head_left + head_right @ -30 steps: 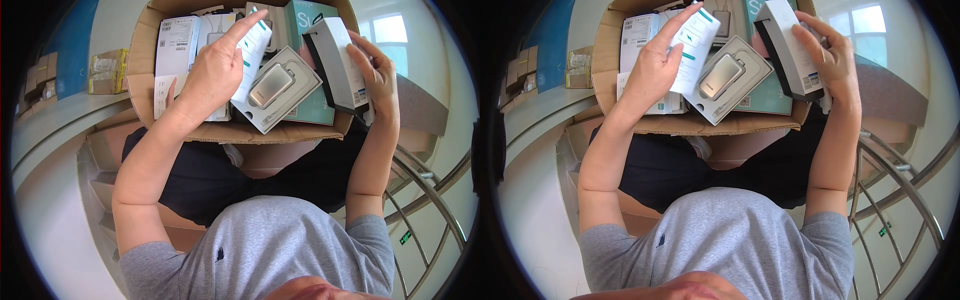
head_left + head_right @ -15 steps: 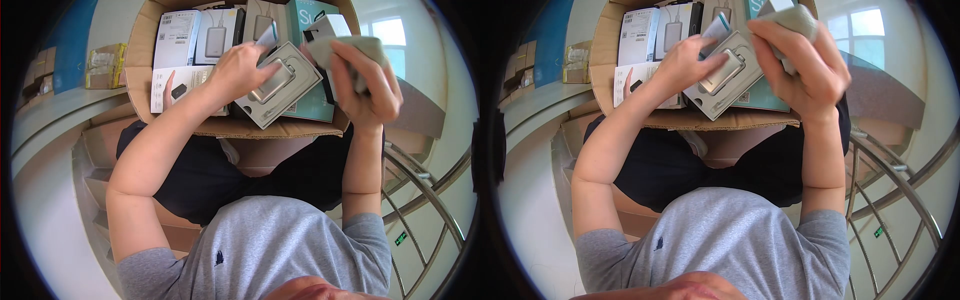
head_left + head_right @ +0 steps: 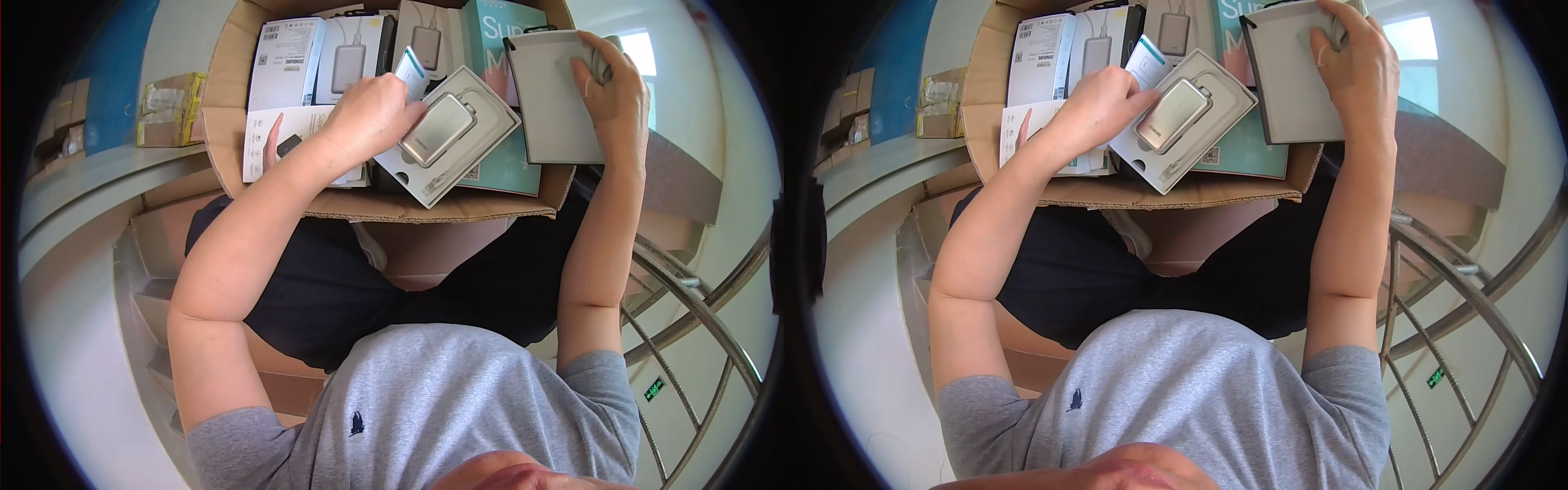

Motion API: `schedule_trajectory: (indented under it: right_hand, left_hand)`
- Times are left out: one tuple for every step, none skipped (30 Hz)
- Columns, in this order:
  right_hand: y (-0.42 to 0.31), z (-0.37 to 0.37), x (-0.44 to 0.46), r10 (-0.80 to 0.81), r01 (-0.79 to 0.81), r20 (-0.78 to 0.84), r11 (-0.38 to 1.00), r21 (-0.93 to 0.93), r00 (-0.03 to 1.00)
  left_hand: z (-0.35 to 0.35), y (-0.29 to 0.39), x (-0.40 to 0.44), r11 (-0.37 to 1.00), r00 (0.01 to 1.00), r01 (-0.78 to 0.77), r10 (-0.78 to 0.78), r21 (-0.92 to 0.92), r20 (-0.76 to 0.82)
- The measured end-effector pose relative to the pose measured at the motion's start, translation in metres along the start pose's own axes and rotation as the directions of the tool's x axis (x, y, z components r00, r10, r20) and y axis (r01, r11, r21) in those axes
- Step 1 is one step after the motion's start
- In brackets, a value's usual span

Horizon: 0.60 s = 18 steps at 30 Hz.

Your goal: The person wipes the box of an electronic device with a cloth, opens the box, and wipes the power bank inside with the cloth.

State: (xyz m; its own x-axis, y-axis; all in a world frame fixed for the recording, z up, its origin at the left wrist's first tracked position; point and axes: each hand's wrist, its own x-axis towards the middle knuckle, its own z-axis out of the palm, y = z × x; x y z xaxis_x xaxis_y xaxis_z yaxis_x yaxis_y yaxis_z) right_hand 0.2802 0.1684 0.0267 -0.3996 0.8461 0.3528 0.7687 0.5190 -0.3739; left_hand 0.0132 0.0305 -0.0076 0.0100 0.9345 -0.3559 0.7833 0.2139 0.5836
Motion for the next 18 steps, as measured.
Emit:
schedule_trajectory:
  right_hand:
    - [-0.002, -0.001, 0.001, -0.001, 0.001, 0.0, 1.0, -0.002, 1.0]
    - [-0.005, -0.002, 0.003, 0.047, -0.047, 0.024, 0.999, -0.009, 0.999]
    - [-0.008, -0.004, 0.004, 0.098, -0.097, 0.046, 0.995, -0.016, 0.994]
    - [-0.011, -0.005, 0.006, 0.147, -0.146, 0.07, 0.989, -0.025, 0.987]
    - [-0.014, -0.006, 0.008, 0.196, -0.193, 0.094, 0.981, -0.034, 0.976]
    - [-0.015, -0.006, 0.011, 0.194, -0.192, 0.094, 0.981, -0.033, 0.976]
    - [-0.016, -0.006, 0.015, 0.231, -0.229, 0.042, 0.972, -0.054, 0.972]
    - [-0.016, -0.004, 0.019, 0.268, -0.268, -0.01, 0.961, -0.073, 0.963]
    - [-0.015, -0.003, 0.023, 0.305, -0.31, -0.063, 0.947, -0.09, 0.95]
    - [-0.015, -0.002, 0.027, 0.339, -0.351, -0.117, 0.93, -0.106, 0.933]
    - [-0.014, -0.001, 0.03, 0.34, -0.353, -0.118, 0.93, -0.107, 0.933]
    - [-0.013, 0.0, 0.034, 0.361, -0.37, -0.114, 0.926, -0.075, 0.926]
    - [-0.012, 0.0, 0.037, 0.381, -0.387, -0.109, 0.921, -0.043, 0.918]
    - [-0.012, 0.002, 0.041, 0.4, -0.403, -0.103, 0.915, -0.01, 0.911]
    - [-0.011, 0.004, 0.044, 0.417, -0.417, -0.095, 0.908, 0.022, 0.904]
    - [-0.009, 0.006, 0.046, 0.417, -0.417, -0.094, 0.909, 0.022, 0.904]
    - [-0.006, 0.009, 0.047, 0.401, -0.402, -0.083, 0.916, 0.006, 0.912]
    - [-0.003, 0.013, 0.047, 0.386, -0.387, -0.07, 0.922, -0.011, 0.92]
  left_hand:
    - [0.001, 0.0, -0.001, 1.0, 1.0, -0.001, 0.001, -0.002, -0.001]
    - [0.003, -0.001, -0.002, 1.0, 1.0, -0.017, 0.017, 0.006, -0.012]
    - [0.006, 0.0, -0.003, 0.999, 0.999, -0.034, 0.035, 0.015, -0.023]
    - [0.009, 0.0, -0.004, 0.998, 0.998, -0.05, 0.051, 0.023, -0.033]
    - [0.01, 0.0, -0.006, 0.997, 0.997, -0.064, 0.065, 0.031, -0.043]
    - [0.009, 0.001, -0.008, 0.998, 0.997, -0.062, 0.064, 0.031, -0.044]
    - [0.007, 0.003, -0.009, 0.998, 0.997, -0.063, 0.064, 0.018, -0.04]
    - [0.004, 0.005, -0.011, 0.998, 0.997, -0.063, 0.063, 0.004, -0.033]
    - [0.002, 0.006, -0.012, 0.998, 0.998, -0.065, 0.064, -0.009, -0.024]
    - [0.001, 0.008, -0.013, 0.998, 0.998, -0.067, 0.066, -0.022, -0.016]
    - [0.001, 0.008, -0.014, 0.997, 0.998, -0.069, 0.068, -0.022, -0.015]
    - [0.002, 0.008, -0.015, 0.997, 0.997, -0.077, 0.077, -0.031, -0.007]
    - [0.002, 0.008, -0.016, 0.996, 0.996, -0.085, 0.085, -0.041, 0.002]
    - [0.002, 0.007, -0.017, 0.994, 0.996, -0.092, 0.093, -0.051, 0.01]
    - [0.003, 0.007, -0.018, 0.993, 0.995, -0.098, 0.099, -0.062, 0.017]
    - [0.003, 0.007, -0.02, 0.993, 0.995, -0.098, 0.099, -0.062, 0.017]
    - [0.005, 0.008, -0.021, 0.994, 0.995, -0.093, 0.094, -0.057, 0.019]
    - [0.006, 0.009, -0.023, 0.995, 0.996, -0.089, 0.09, -0.052, 0.022]
